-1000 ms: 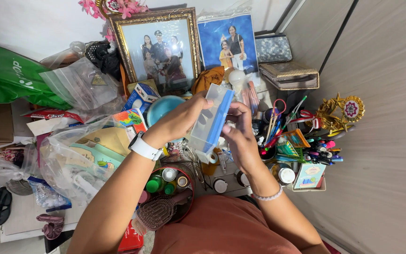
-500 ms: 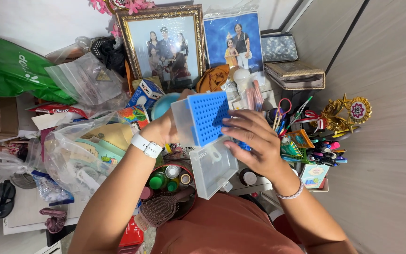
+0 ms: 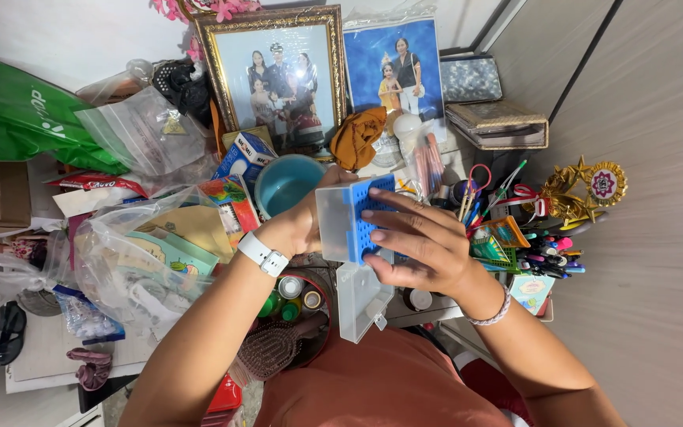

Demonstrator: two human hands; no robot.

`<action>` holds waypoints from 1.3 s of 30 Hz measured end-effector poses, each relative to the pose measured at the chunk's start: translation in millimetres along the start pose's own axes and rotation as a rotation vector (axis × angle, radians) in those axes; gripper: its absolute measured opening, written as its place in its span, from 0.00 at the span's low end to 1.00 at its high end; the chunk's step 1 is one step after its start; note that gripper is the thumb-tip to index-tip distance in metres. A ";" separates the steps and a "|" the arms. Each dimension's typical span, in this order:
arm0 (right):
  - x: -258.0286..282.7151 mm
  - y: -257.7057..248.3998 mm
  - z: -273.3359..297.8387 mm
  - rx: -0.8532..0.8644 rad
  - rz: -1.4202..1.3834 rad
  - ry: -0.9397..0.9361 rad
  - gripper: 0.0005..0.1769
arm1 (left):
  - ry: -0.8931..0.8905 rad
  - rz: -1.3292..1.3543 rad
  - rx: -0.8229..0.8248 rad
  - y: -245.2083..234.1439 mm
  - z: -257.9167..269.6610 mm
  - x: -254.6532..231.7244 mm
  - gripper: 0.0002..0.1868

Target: Sorting and organizing various small items on a cluttered desk and on the floor, including placing items into containers and rearranging them.

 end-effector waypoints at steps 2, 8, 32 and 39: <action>0.8 0.1 -1.0 0.006 -0.008 -0.005 0.18 | -0.012 0.005 -0.001 -0.4 -2.0 2.2 0.21; 2.5 4.4 2.3 -0.009 -0.018 0.001 0.17 | -0.041 0.025 -0.032 -35.5 -24.3 23.4 0.26; -43.6 19.5 64.1 -0.044 -0.535 0.696 0.53 | 0.098 -0.288 -0.394 -71.8 -13.5 28.2 0.28; -35.0 25.9 59.3 0.109 -0.399 0.709 0.54 | 0.125 -0.350 -0.396 -85.9 -6.4 44.6 0.31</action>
Point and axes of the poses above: each hand's wrist, its own z-axis away from the middle knuckle, its own y-axis out of the palm, x = y × z, the point moved 8 cm from there along -z, towards the middle knuckle, and after that the axes turned 10 degrees about -z, right-handed, at the moved point
